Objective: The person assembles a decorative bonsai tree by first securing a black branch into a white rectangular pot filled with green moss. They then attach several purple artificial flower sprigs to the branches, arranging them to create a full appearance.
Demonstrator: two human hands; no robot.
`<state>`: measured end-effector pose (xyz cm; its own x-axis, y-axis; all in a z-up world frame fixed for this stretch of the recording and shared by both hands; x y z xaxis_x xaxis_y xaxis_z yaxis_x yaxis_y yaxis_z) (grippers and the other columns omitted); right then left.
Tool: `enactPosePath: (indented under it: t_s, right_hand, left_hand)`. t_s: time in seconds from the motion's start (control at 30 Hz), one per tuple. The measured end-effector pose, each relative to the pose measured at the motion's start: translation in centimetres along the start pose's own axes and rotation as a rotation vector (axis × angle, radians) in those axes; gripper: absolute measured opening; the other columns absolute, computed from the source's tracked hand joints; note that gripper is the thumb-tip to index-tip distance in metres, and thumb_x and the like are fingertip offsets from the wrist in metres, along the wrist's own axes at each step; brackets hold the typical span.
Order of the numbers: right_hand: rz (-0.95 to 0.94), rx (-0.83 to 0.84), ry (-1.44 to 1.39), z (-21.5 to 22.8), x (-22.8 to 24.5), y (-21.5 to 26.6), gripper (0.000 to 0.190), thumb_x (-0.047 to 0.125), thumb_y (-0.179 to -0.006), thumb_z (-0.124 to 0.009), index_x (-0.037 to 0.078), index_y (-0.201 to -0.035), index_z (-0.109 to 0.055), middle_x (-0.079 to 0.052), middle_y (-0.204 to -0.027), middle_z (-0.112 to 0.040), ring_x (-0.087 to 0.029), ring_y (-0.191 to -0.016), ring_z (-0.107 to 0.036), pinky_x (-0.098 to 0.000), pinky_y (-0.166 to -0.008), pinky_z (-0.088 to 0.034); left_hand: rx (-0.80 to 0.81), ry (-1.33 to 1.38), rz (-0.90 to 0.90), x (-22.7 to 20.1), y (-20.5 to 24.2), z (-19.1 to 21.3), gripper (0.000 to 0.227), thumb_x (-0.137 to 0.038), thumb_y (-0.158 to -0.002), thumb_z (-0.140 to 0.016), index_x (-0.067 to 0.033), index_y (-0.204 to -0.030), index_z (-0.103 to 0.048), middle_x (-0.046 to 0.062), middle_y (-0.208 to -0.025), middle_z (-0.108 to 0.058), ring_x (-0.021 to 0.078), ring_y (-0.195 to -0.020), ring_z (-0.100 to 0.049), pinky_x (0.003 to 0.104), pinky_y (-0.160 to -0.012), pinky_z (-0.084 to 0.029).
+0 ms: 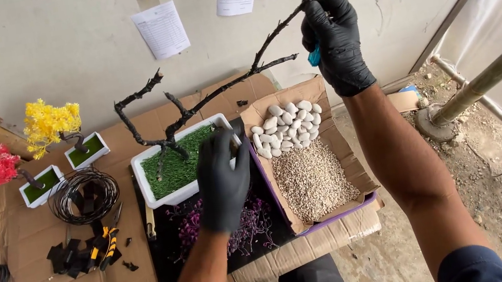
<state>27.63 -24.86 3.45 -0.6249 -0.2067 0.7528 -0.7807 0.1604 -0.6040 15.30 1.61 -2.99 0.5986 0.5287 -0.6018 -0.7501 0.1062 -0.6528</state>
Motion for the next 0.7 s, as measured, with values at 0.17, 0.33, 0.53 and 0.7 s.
enactPosePath:
  t_s: [0.17,0.33,0.53,0.7]
  right_hand:
    - [-0.04,-0.019,-0.036,0.2,0.0,0.0,0.003,0.02,-0.104,-0.067,0.019,-0.107,-0.065,0.007,-0.074,-0.051,-0.007,-0.055,-0.039,-0.0248,-0.046,-0.032]
    - [-0.026,0.013,-0.029,-0.4,0.4,0.1,0.004,0.02,-0.106,-0.064,0.017,-0.109,-0.063,0.004,-0.065,-0.042,-0.008,-0.054,-0.036,-0.0258,-0.047,-0.03]
    - [-0.05,-0.024,-0.014,0.9,0.2,0.8,0.004,0.016,-0.105,-0.065,0.017,-0.108,-0.064,0.003,-0.07,-0.048,-0.01,-0.055,-0.04,-0.0258,-0.047,-0.033]
    - [-0.017,-0.072,0.009,0.6,1.3,2.2,0.004,0.017,-0.103,-0.067,0.015,-0.106,-0.064,0.002,-0.078,-0.054,-0.009,-0.054,-0.041,-0.0245,-0.044,-0.034]
  left_hand:
    - [0.443,-0.335,0.247,7.6,-0.6,-9.5,0.022,-0.033,-0.097,-0.067,-0.0112,-0.095,-0.069,0.019,-0.089,-0.066,0.0432,-0.081,-0.067,0.055,-0.065,-0.054]
    - [0.237,-0.906,-0.089,9.8,4.0,-11.9,0.017,-0.016,-0.092,-0.066,-0.0164,-0.108,-0.061,0.008,-0.091,-0.063,0.0273,-0.078,-0.061,0.042,-0.061,-0.052]
    - [0.2,-0.79,-0.146,11.6,6.8,-12.7,0.048,-0.04,-0.075,-0.087,-0.0156,-0.113,-0.07,0.006,-0.089,-0.061,0.0271,-0.083,-0.055,0.044,-0.074,-0.05]
    - [0.18,-0.708,-0.169,12.2,7.5,-12.2,0.011,-0.014,-0.1,-0.062,-0.013,-0.104,-0.072,0.007,-0.088,-0.067,0.0282,-0.079,-0.059,0.044,-0.067,-0.052]
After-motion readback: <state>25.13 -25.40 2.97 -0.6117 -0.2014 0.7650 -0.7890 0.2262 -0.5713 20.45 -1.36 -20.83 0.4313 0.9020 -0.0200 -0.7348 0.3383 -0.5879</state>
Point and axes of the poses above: each hand's wrist, its own y-axis away from the middle knuckle, its own z-axis out of the back of the hand, x = y × z, the point moved 9 cm from there along -y, towards the middle knuckle
